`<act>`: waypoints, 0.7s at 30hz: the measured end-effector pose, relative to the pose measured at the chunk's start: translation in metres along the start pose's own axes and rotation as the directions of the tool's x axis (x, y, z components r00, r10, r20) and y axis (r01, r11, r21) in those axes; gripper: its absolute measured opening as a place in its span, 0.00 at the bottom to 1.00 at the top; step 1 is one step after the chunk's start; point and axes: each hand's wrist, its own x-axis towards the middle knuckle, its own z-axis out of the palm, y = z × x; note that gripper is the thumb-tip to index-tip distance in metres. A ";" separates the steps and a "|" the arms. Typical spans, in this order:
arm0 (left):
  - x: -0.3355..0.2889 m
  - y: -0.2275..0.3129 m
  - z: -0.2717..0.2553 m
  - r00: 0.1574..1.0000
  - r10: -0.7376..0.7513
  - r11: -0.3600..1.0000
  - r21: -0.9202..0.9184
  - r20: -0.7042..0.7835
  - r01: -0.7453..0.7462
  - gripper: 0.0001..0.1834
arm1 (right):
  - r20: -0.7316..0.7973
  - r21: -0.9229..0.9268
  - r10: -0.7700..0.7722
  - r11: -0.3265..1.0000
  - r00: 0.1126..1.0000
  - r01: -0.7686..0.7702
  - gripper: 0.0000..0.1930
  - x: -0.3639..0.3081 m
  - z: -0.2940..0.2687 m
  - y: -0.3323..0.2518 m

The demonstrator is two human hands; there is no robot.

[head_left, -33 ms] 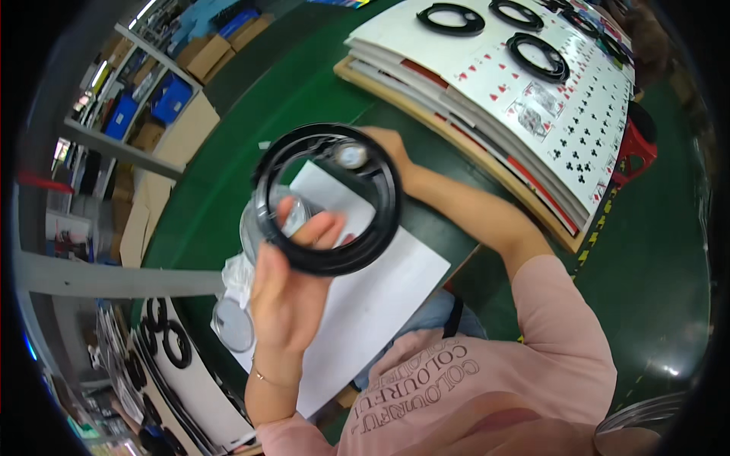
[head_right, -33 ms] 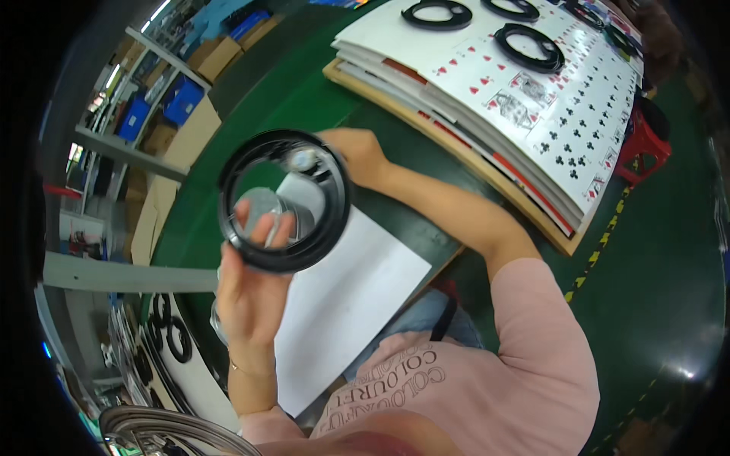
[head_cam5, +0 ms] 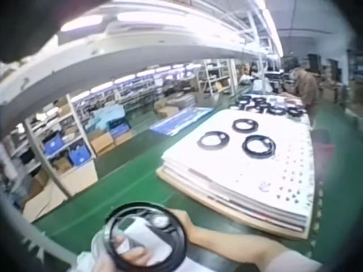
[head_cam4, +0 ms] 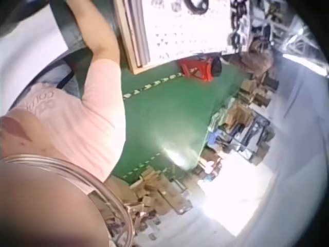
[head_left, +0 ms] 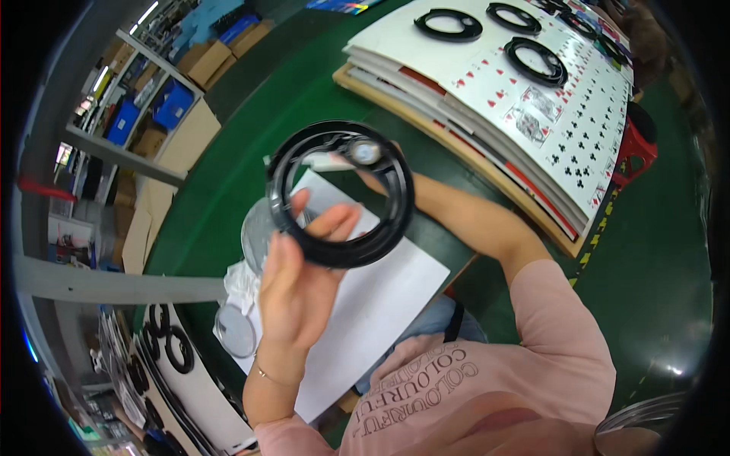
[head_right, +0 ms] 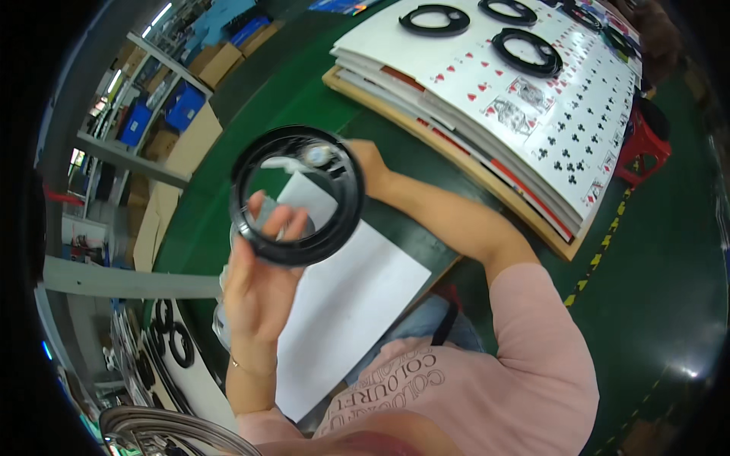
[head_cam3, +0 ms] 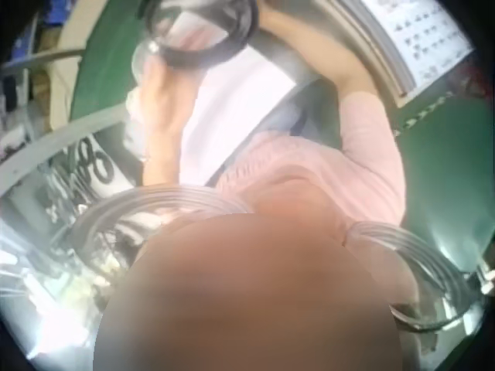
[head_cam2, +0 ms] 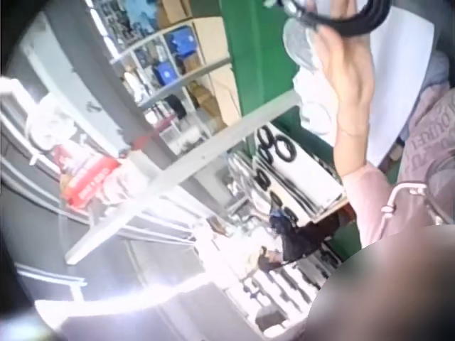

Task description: Applying white thermal paste or adhesive to black plastic rings using a small plastic spatula on a manufacturing workbench.

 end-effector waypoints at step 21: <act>0.282 -0.237 0.270 0.835 -0.515 0.852 0.226 0.194 0.473 0.32 | -0.001 -0.182 -0.107 0.978 0.994 0.105 0.10 -0.001 -0.020 0.024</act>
